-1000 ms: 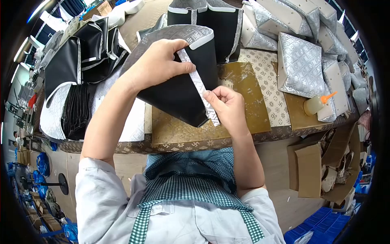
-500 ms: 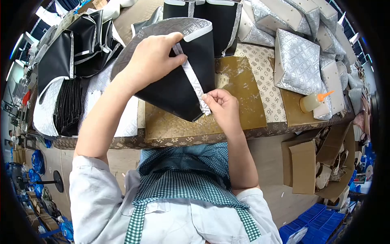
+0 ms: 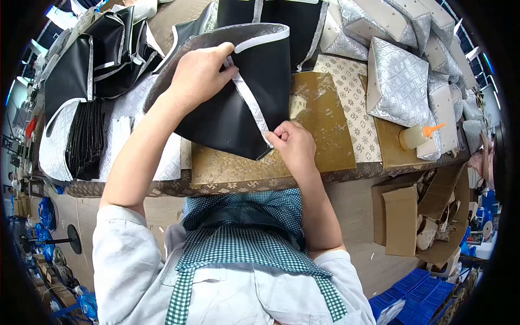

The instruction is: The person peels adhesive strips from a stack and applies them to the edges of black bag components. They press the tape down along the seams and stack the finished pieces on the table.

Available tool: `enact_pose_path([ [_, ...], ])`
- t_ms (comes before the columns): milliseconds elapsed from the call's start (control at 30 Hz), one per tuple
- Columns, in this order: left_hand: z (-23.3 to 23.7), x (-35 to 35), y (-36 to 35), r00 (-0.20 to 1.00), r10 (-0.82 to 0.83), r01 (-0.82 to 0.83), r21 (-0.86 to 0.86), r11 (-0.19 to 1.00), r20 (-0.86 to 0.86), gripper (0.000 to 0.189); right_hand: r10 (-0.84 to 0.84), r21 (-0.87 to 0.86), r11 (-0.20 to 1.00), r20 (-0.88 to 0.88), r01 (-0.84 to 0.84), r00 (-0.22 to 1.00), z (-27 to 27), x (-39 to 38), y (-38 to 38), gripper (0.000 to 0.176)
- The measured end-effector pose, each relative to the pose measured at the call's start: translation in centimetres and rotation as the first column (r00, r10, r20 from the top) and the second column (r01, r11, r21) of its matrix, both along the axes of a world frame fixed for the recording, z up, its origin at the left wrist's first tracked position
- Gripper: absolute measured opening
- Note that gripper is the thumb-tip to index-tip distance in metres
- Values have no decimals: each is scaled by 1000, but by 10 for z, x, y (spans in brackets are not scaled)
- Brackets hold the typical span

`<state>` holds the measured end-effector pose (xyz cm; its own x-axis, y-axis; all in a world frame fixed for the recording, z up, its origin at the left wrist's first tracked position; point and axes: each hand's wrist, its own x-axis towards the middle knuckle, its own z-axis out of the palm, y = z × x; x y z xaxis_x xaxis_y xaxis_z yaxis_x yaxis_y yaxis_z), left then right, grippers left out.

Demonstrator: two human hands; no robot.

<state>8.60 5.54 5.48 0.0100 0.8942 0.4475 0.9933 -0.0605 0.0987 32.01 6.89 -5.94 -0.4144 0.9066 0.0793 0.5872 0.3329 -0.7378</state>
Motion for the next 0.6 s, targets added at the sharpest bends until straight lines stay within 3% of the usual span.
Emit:
enact_pose_path([
  [33, -5, -4, 1, 1000, 16, -15, -15, 1000, 25, 29, 4, 10, 1000, 62, -4, 998, 2, -2, 1, 15],
  [133, -23, -17, 8, 992, 75, -67, -79, 995, 97, 29, 31, 300, 954, -65, -10, 997, -4, -5, -2, 15],
  [233, -37, -24, 14, 965, 159, -127, -161, 979, 207, 36, 290, 556, 819, -184, -144, 939, 20, -20, -9, 35],
  [267, -47, -29, 16, 955, 174, -132, -181, 975, 240, 43, 361, 577, 782, -110, -236, 926, 20, -29, -9, 51],
  [333, -64, -40, 21, 944, 137, -92, -158, 983, 301, 50, 439, 537, 759, -2, -369, 899, 19, -51, -9, 64],
  [467, -86, -55, 30, 910, 155, -86, -190, 978, 385, 44, 424, 341, 810, 222, -477, 878, -3, -73, 0, 66],
  [533, -82, -55, 28, 872, 252, -96, -359, 929, 419, 39, 446, 263, 826, 235, -499, 863, -14, -56, -7, 65],
  [600, -110, -69, 36, 900, 176, -68, -270, 960, 398, 34, 424, 314, 817, 241, -483, 873, -9, -31, -16, 63],
])
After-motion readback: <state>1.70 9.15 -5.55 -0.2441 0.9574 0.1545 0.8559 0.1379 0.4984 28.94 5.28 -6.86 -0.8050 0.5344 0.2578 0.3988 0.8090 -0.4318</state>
